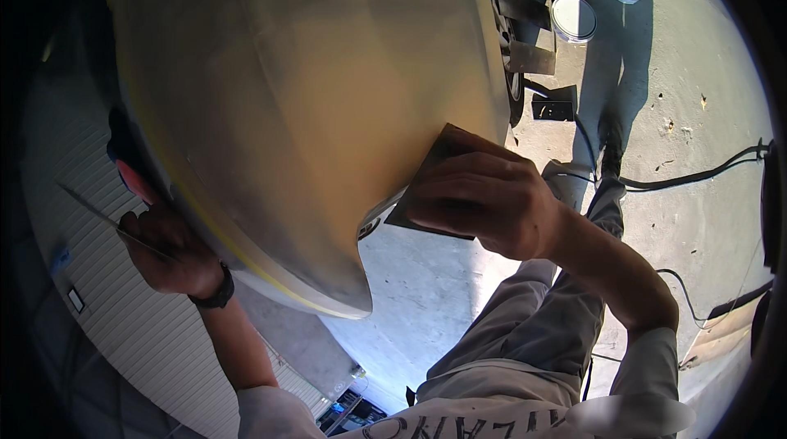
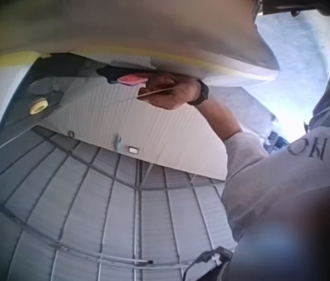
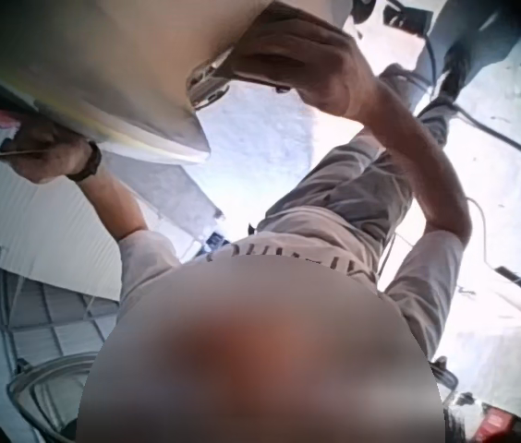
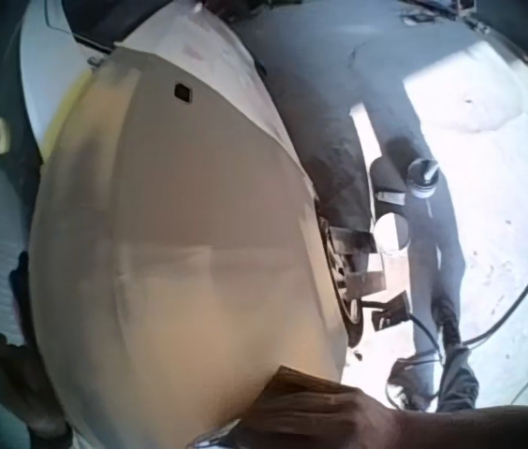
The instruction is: The person applies body filler to a car fender using a spreader, smoothing the surface and working around the wheel arch. They periodically scrape excess filler from the spreader and continue spreading it evenly across the panel.
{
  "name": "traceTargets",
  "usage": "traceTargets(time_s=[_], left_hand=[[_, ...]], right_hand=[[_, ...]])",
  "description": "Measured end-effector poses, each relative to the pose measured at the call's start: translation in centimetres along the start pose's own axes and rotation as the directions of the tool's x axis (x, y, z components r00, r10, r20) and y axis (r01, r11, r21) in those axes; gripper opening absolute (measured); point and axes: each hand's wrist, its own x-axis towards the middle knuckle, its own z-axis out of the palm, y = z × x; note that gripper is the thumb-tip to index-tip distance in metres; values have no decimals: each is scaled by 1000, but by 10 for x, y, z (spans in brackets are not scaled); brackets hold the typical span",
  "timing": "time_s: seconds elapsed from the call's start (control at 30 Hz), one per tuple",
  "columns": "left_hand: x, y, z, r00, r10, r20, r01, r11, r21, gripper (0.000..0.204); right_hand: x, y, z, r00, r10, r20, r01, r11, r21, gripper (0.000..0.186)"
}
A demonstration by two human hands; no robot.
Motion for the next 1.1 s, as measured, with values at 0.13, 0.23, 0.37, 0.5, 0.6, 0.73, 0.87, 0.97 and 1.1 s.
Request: traceTargets(time_s=[0.13,0.23,0.37,0.5,0.6,0.73,0.87,0.97,1.1], left_hand=[[-2,4,3,983,-180,-47,178,984,-26,36],[-7,8,3,935,-331,-126,332,943,-17,39],[-7,4,7,997,55,-49,-43,976,213,33],[-2,-5,5,1000,0,31,5,987,-161,33],[-2,-5,-1,987,-110,121,157,841,-517,36],[-10,5,-6,951,-307,-27,304,948,-97,51],[-10,11,-2,951,-307,-28,307,951,16,50],[-2,10,6,908,-385,-165,358,918,-169,40],[4,13,8,934,-355,29,299,738,-605,37]], right_hand=[[13,22,-39,701,626,-343,-589,779,218,31],[40,39,-49,690,652,-313,-672,738,54,30],[83,54,-21,925,181,-335,-225,969,-99,27],[102,55,-8,917,145,-373,-207,970,-130,35],[104,48,-7,932,125,-342,-188,969,-158,32],[101,35,-4,952,77,-295,-120,984,-129,33],[86,20,1,978,14,-210,-34,995,-90,35],[62,6,4,988,39,-148,-41,999,-10,37],[25,-5,13,992,41,-118,-31,996,84,32]])
